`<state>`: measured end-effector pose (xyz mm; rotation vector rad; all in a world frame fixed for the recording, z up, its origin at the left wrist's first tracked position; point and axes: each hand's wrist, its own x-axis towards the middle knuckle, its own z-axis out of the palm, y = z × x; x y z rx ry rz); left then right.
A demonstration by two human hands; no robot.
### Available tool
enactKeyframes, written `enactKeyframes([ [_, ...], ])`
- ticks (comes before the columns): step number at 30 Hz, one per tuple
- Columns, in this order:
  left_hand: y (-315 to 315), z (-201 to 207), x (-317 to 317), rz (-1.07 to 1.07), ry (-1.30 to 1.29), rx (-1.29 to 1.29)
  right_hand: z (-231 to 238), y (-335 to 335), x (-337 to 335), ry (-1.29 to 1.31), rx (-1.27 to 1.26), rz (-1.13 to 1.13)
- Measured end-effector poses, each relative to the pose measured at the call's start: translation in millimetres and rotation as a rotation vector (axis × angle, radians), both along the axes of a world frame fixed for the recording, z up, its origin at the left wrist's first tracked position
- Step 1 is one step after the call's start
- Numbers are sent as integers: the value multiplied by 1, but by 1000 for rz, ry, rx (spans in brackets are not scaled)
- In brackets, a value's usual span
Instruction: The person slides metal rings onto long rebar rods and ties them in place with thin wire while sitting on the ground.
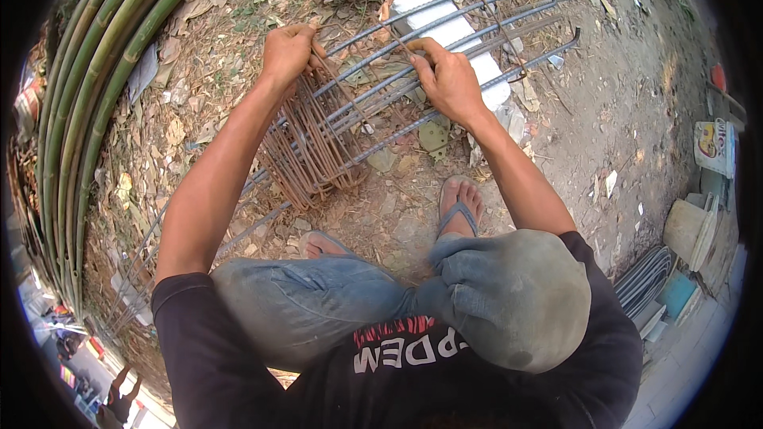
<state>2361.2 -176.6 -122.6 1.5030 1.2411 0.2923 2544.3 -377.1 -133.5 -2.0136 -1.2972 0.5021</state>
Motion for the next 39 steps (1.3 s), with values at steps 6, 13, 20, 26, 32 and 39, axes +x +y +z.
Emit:
enactKeyframes([
  [6, -15, -3, 0, 2, 16, 82, 3, 10, -4, 110, -52, -57],
  [13, -15, 4, 8, -79, 74, 149, 3, 22, -7, 18, -8, 46],
  [20, -36, 6, -1, -40, 21, 136, -15, -3, -23, 68, 59, 87],
  [26, -108, 37, -46, -569, 230, -106, -18, -102, -16, 201, 20, -85],
  [32, -198, -37, -63, -489, 253, -366, -77, -110, -67, 416, -152, 64],
  [39, -240, -86, -48, -33, -122, -133, -88, -99, -58, 378, -91, 170],
])
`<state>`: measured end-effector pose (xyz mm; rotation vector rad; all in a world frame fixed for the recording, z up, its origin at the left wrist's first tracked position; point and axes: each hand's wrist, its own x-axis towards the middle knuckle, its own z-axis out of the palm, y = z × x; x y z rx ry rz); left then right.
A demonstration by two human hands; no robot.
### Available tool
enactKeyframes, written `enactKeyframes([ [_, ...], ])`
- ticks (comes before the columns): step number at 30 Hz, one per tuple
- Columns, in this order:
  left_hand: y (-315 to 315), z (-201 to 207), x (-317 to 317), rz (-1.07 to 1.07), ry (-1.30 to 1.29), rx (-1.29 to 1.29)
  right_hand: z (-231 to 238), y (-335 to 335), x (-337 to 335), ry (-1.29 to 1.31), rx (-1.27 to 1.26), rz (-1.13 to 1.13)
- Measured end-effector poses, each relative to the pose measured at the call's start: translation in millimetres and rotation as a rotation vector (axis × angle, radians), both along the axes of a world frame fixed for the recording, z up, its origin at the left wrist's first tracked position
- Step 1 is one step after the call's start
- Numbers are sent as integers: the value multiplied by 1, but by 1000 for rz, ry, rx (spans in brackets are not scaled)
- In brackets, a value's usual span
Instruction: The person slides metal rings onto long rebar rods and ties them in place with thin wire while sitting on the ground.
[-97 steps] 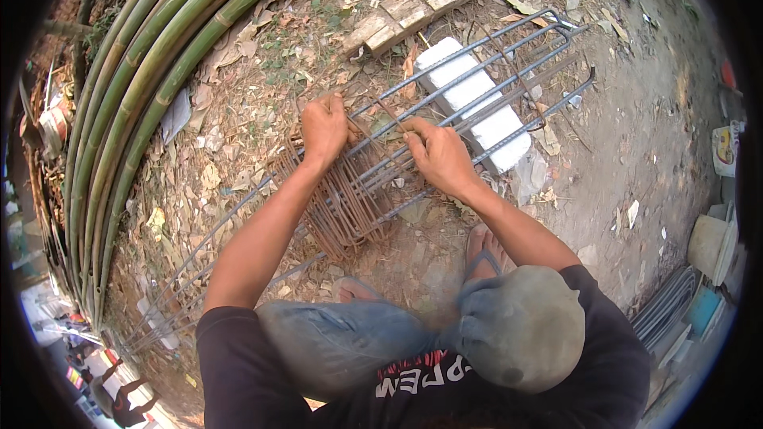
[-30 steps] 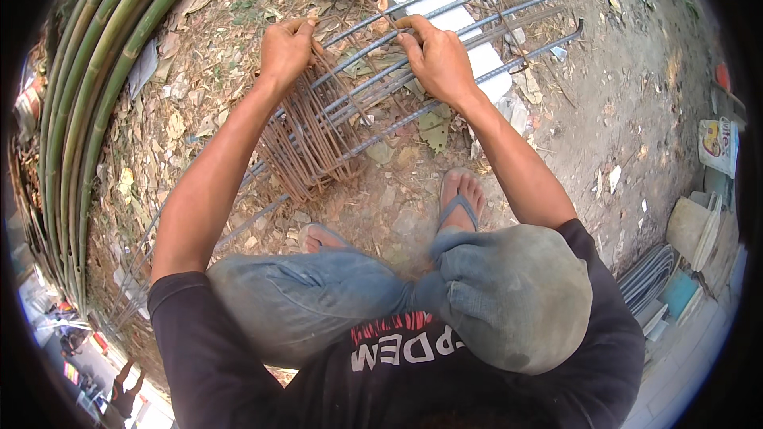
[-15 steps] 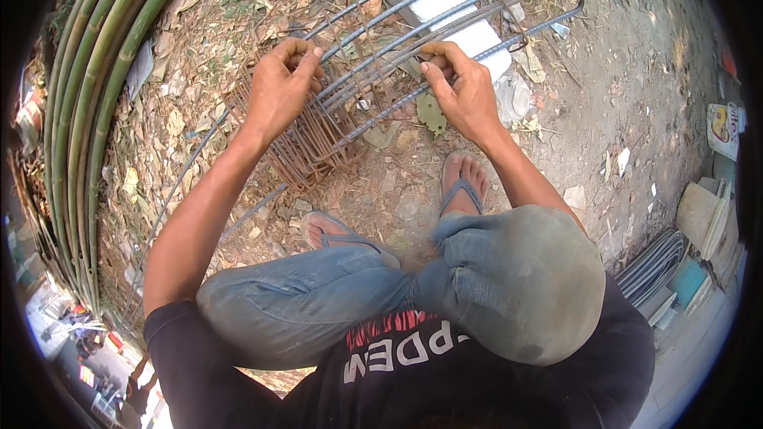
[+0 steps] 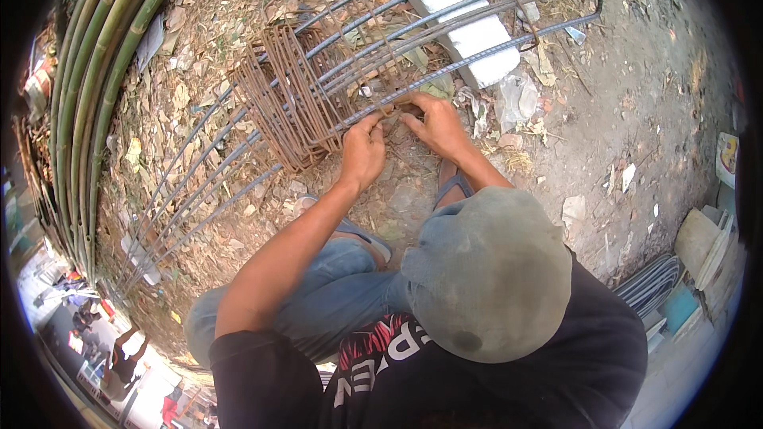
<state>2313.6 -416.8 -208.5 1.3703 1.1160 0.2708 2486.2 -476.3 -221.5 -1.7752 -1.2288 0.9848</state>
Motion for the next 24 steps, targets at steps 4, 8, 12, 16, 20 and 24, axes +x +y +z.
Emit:
enactKeyframes([
  [4, -14, -11, 20, 55, 191, 344, -2, -5, 6, -151, 53, -34],
  [8, -15, -14, 40, 104, 214, 490, -1, -6, 1, -183, 129, -123],
  [12, -18, -16, 49, 174, 226, 608, -11, -8, 2, -169, 187, -190],
  [16, -11, -13, 51, 155, 209, 722, -16, -10, 0, -115, 139, -230],
  [20, -12, -10, 53, 154, 173, 673, -12, -10, -5, 26, 105, -300],
  [24, -21, -23, 51, 229, 206, 667, -8, -8, -6, -30, 122, -257],
])
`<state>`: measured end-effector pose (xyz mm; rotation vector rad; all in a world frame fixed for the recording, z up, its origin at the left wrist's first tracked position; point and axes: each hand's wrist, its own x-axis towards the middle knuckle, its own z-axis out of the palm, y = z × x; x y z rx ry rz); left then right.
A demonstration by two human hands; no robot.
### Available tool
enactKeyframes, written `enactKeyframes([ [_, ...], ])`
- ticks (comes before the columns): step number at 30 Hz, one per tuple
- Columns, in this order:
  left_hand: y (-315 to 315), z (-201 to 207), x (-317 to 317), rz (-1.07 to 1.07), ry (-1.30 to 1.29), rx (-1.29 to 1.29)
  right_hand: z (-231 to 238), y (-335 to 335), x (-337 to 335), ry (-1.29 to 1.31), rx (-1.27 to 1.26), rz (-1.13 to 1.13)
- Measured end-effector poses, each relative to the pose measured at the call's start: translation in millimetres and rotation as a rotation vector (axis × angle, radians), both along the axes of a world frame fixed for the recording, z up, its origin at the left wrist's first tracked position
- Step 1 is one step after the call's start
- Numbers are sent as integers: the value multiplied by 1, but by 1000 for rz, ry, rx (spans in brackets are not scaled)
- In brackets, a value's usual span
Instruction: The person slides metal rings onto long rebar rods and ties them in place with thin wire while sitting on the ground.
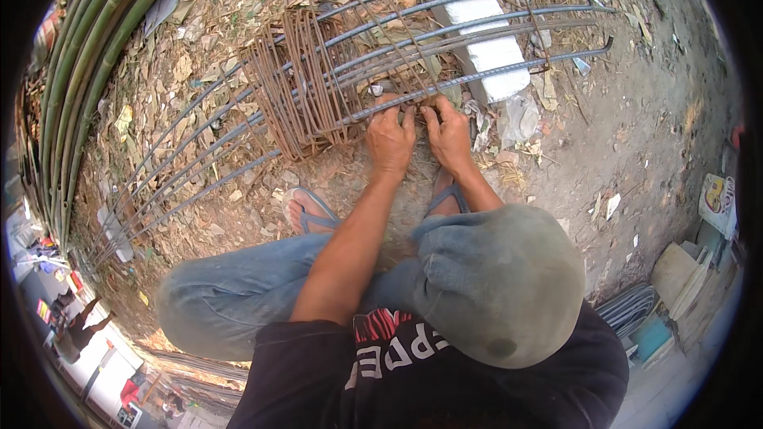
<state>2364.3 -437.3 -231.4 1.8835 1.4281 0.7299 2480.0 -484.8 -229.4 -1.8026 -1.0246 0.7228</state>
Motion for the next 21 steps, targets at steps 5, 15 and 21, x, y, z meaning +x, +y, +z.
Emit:
enactKeyframes([
  [5, -5, -9, 0, 51, 112, 41, -3, 3, -1, -190, -3, 34],
  [15, 2, -2, -1, -61, -117, 117, -5, 0, -2, -383, 99, 47],
  [21, 6, 0, -3, -91, -208, 66, -8, -2, -5, -410, 8, -10],
])
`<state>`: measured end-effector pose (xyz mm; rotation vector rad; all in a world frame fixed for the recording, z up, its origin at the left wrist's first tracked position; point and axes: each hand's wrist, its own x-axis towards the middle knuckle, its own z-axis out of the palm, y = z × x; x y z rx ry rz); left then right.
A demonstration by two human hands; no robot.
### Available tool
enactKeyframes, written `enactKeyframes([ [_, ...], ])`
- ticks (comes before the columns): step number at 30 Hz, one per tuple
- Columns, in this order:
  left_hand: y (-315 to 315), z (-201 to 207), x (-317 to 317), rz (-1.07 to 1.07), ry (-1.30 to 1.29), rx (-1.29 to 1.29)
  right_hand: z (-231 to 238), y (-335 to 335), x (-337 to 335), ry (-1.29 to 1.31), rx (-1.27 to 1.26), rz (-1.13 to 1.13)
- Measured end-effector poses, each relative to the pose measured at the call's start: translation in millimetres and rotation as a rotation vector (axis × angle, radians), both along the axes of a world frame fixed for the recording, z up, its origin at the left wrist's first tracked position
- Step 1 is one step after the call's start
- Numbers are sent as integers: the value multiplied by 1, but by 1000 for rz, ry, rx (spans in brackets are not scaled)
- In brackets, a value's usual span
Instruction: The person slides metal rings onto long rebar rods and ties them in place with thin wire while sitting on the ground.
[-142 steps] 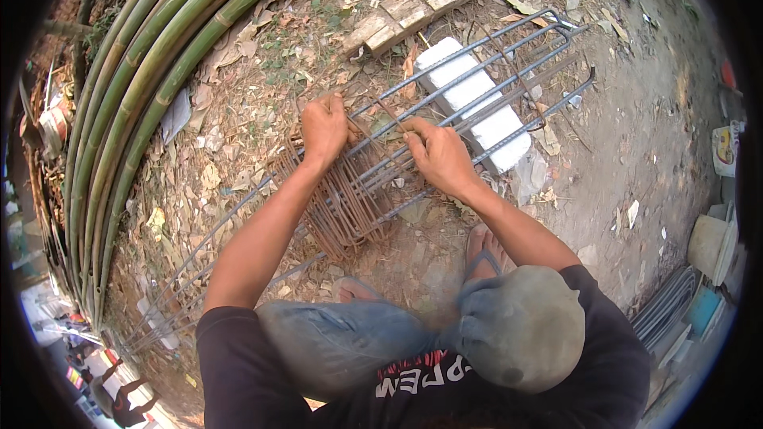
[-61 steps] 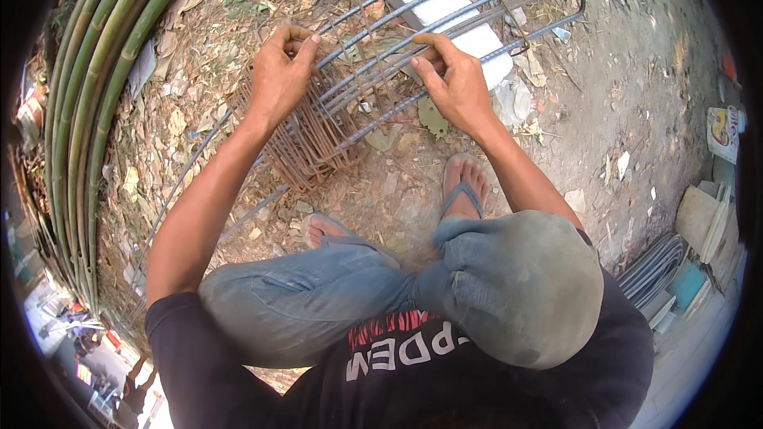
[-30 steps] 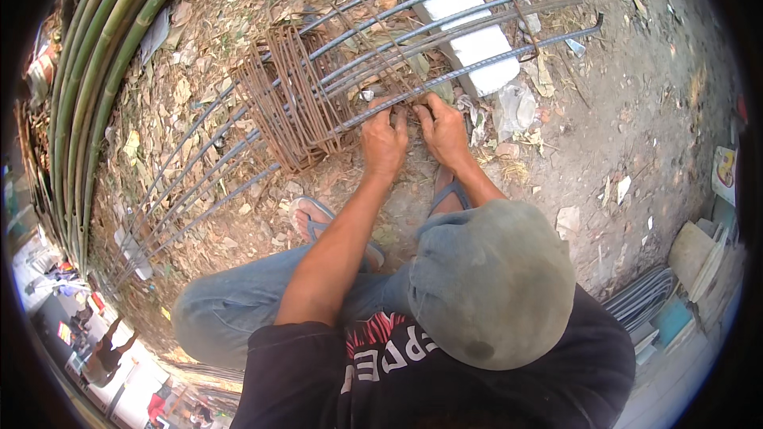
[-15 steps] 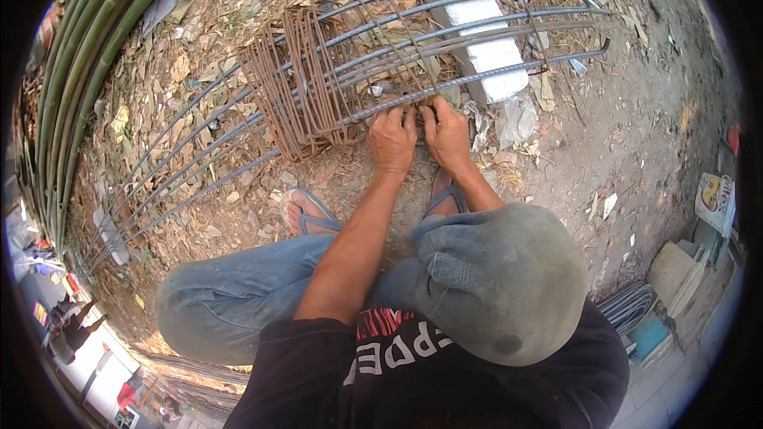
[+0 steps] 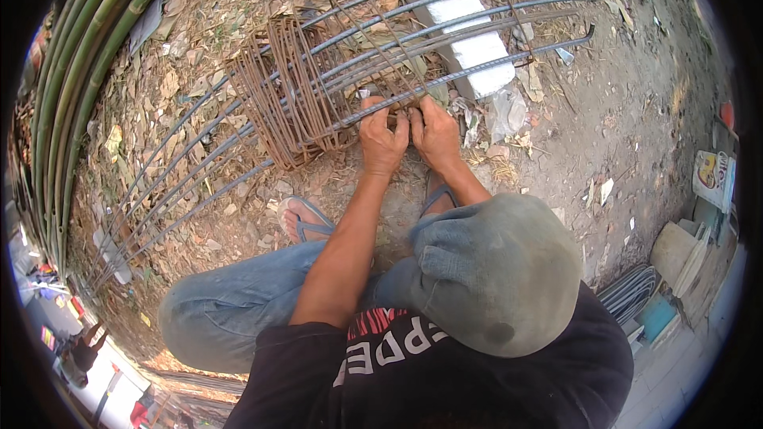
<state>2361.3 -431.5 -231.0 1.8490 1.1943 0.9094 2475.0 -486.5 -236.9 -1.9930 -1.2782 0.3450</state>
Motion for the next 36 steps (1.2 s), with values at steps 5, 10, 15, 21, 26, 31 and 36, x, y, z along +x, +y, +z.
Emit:
enactKeyframes([
  [5, -5, -6, -1, 58, 48, -23, -2, -2, 17, -17, 14, 22],
  [10, -8, -6, 9, 25, 47, -10, -1, 2, 15, 11, 59, 69],
  [15, -5, -1, 7, -18, 95, -83, 6, 6, 11, 82, 22, 61],
  [21, -8, -15, 3, 74, 105, -17, 18, 8, 12, 71, -6, 114],
  [26, -9, -10, 6, 103, 103, -46, 21, 4, 14, 163, 52, 108],
  [31, -10, -7, 8, 163, 79, -78, 20, 4, 16, 156, -4, 115],
  [36, -13, -7, 10, 167, 111, -66, 20, 5, 17, 116, 49, 148],
])
